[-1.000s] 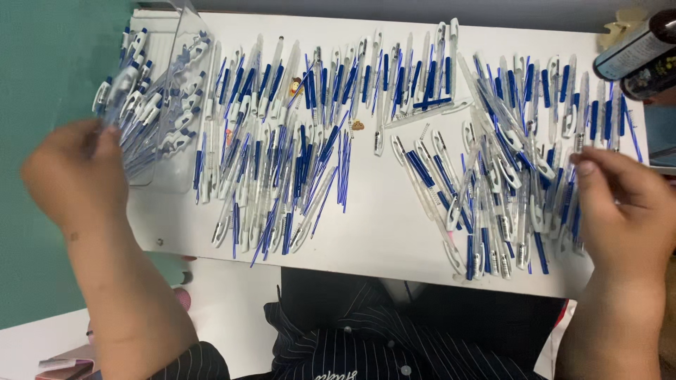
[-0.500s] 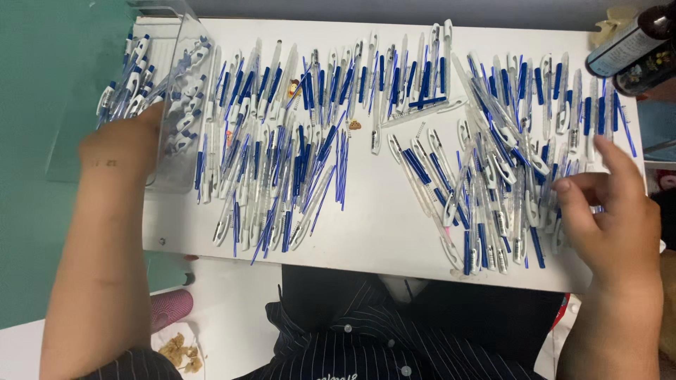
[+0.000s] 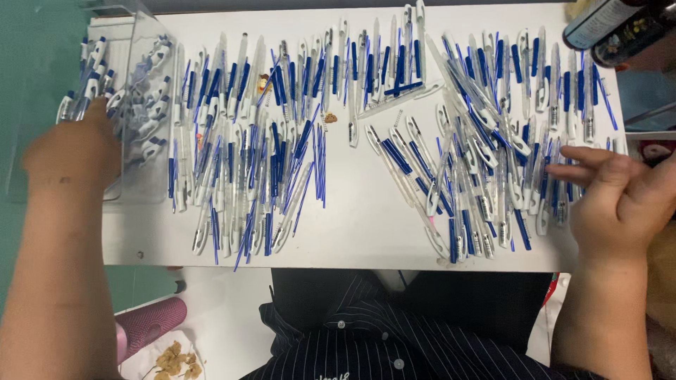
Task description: The person assembles blue and white ballpoint pens by inserting blue ink refills into white pen barrels. They pick up a barrel, insert a refill, and place the completed pen into a clear plastic container on the left.
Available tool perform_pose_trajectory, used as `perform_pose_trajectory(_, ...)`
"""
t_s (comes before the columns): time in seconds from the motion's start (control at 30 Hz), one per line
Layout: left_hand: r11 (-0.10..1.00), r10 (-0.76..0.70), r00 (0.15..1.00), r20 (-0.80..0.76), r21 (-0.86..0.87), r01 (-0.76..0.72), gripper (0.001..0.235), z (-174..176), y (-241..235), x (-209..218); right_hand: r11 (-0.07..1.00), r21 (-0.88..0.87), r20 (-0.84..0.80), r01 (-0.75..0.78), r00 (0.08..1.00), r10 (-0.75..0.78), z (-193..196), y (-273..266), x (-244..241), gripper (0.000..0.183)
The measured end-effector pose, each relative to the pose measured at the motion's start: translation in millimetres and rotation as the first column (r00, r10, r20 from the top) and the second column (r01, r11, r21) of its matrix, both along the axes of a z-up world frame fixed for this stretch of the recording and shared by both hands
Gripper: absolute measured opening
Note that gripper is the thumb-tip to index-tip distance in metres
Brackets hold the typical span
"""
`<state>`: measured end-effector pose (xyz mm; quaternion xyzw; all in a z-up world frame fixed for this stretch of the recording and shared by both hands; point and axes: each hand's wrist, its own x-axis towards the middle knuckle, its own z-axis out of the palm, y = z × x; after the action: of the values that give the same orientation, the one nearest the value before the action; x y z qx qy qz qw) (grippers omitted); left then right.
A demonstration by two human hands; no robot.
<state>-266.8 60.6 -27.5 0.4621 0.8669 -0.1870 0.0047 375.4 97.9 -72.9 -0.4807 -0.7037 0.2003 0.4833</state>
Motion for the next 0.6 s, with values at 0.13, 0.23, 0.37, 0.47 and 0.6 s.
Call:
perform_pose_trajectory(0.13, 0.986, 0.121, 0.99, -0.066, -0.107, -0.128, 0.061, 16.5, -4.0, 16.2, 0.999, 0.017, -0.011, -0.045, 0.999, 0.046, -5.1, 3.9, 3.2, 0.056)
perform_pose_trajectory(0.23, 0.998, 0.059, 0.963, -0.262, -0.002, -0.062, 0.081, 4.3, -9.8, -0.1, 0.988, 0.155, 0.329, -0.017, 0.944, -0.036, 2.1, 1.3, -3.4, 0.035)
perform_pose_trajectory(0.37, 0.928, -0.125, 0.926, -0.356, 0.289, 0.236, 0.056, 11.6, -12.2, 50.8, 0.981, 0.175, 0.537, -0.085, 0.843, -0.023, 3.4, -4.6, -22.7, 0.021)
perform_pose_trajectory(0.47, 0.848, -0.27, 0.962, -0.049, 0.461, 0.261, 0.036, 23.7, -5.6, 158.0, 0.977, 0.055, 0.57, -0.208, 0.81, 0.14, 10.2, -13.3, -55.8, 0.023)
perform_pose_trajectory(0.6, 0.927, -0.373, 0.825, 0.424, 0.212, 0.31, 0.041, 0.7, 1.7, 259.1, 0.91, 0.029, 0.512, -0.413, 0.788, 0.341, 19.3, -22.5, -93.2, 0.023)
